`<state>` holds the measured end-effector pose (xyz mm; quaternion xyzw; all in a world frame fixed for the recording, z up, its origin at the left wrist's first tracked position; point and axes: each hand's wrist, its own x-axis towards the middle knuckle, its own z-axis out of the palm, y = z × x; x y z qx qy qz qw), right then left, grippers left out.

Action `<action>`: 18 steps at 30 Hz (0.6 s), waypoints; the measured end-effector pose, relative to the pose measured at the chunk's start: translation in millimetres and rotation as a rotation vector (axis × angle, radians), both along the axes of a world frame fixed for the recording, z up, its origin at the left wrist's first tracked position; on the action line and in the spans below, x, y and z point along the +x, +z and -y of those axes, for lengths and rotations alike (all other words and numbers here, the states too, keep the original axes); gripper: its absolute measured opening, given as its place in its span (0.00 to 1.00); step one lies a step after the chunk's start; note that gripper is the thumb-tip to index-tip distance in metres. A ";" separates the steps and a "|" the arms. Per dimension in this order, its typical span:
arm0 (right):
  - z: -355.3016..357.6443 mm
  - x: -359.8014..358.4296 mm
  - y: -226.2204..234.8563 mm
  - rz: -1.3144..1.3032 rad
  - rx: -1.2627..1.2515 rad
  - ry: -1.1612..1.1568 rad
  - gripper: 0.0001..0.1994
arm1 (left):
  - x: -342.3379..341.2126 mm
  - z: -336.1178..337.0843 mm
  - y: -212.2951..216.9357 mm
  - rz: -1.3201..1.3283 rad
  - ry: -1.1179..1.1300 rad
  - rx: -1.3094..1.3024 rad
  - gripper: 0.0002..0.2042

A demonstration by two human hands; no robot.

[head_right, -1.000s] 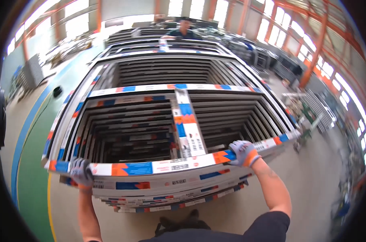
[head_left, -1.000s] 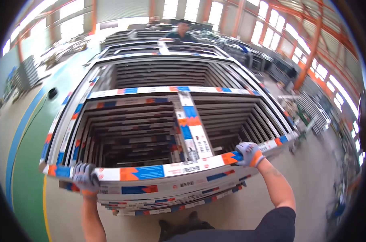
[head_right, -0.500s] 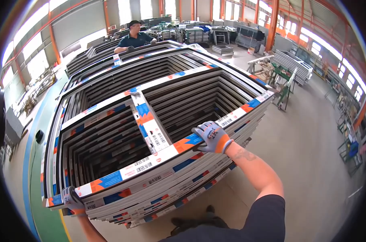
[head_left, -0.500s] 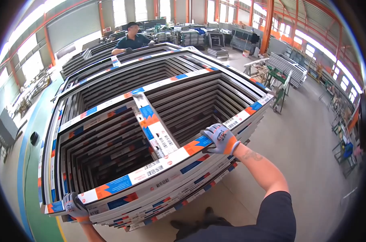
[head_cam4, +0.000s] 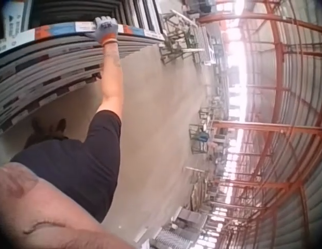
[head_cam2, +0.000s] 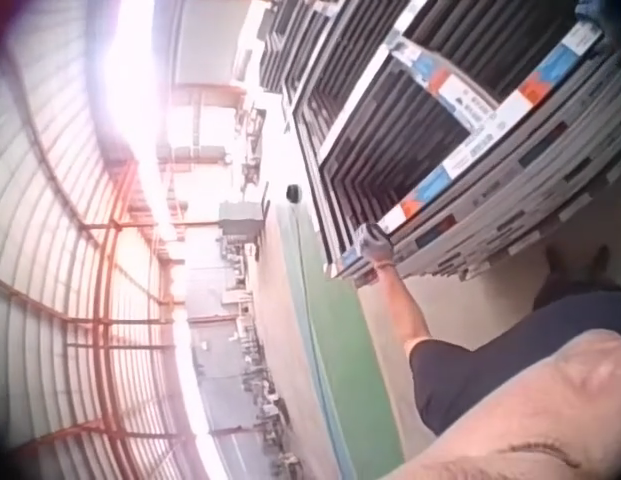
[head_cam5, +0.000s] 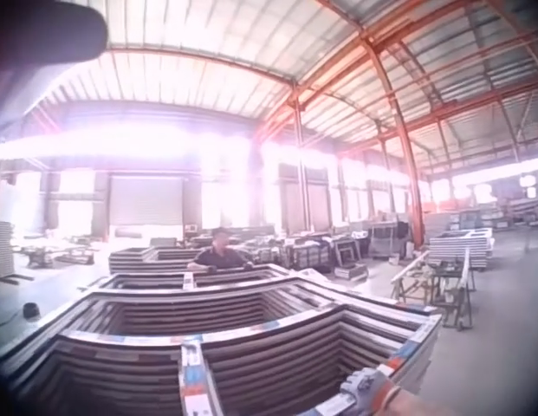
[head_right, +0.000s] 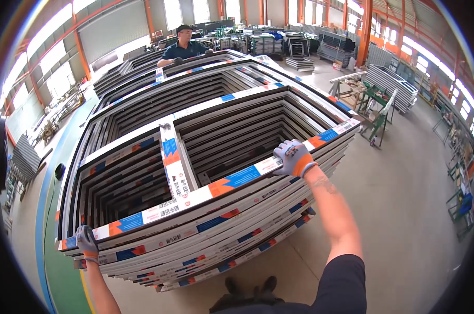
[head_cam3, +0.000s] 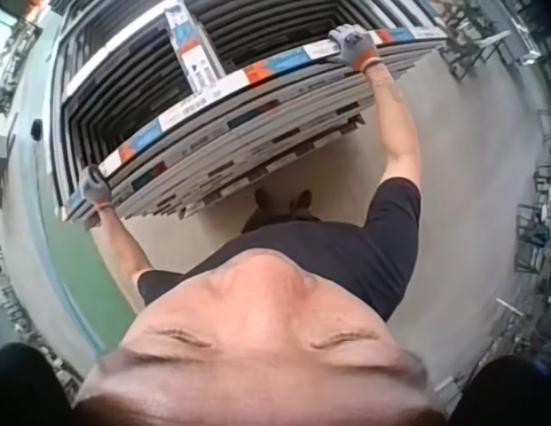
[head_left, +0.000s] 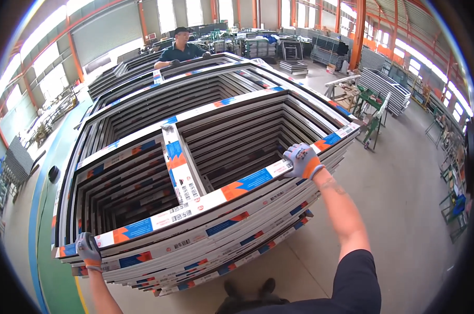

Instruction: Assembling and sealing metal frames for windows or doors.

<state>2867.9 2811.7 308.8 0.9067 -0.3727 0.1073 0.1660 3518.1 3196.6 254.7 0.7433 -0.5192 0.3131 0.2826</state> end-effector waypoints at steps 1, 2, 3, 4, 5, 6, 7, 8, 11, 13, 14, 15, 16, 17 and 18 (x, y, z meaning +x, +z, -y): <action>4.6 -5.6 0.4 0.012 -0.019 -0.003 0.26 | -6.7 5.6 0.9 0.011 -0.009 -0.007 0.05; 7.4 -8.6 -1.5 0.024 0.003 -0.027 0.25 | -7.6 6.8 -0.9 0.011 -0.016 -0.005 0.05; 11.6 -9.0 -3.5 0.012 0.015 -0.038 0.25 | -7.2 6.6 -4.3 0.013 -0.012 -0.009 0.05; 13.6 -8.5 -4.3 -0.010 0.011 -0.061 0.25 | -3.8 8.7 -6.7 0.017 -0.019 -0.010 0.05; 13.2 -5.8 -1.0 -0.035 0.008 -0.083 0.25 | -8.3 9.3 -6.0 0.008 -0.013 0.014 0.06; 9.5 -4.0 0.6 -0.049 0.025 -0.097 0.25 | -7.6 9.1 -7.7 0.021 -0.008 0.000 0.06; 5.5 -0.7 1.5 -0.024 0.083 -0.148 0.28 | -7.1 6.7 -9.4 0.031 -0.003 -0.018 0.06; 2.9 -1.7 -10.5 0.078 -0.009 -0.119 0.30 | -7.0 6.3 -11.8 -0.052 0.031 0.013 0.07; -21.6 6.4 -26.3 0.273 -0.064 -0.134 0.39 | 1.9 4.8 -21.2 0.023 -0.007 -0.045 0.09; -31.8 12.3 -32.4 0.253 -0.094 -0.194 0.42 | 19.8 -0.5 -36.5 0.015 0.011 -0.062 0.11; -35.6 13.3 -33.3 0.255 -0.131 -0.229 0.39 | 21.0 -0.1 -41.5 0.031 0.001 -0.067 0.11; -29.7 6.1 -42.3 0.214 -0.183 -0.281 0.37 | 14.1 6.8 -38.5 0.045 -0.026 -0.075 0.12; -21.8 6.3 -51.4 0.173 -0.207 -0.319 0.33 | -3.1 12.1 -33.4 0.053 -0.018 -0.126 0.11; -24.6 16.3 -49.0 0.285 -0.208 -0.266 0.30 | -24.1 12.5 -22.7 0.066 -0.005 -0.173 0.11; -23.4 18.3 -49.6 0.303 -0.214 -0.233 0.29 | -46.6 14.7 -11.1 0.060 0.033 -0.220 0.10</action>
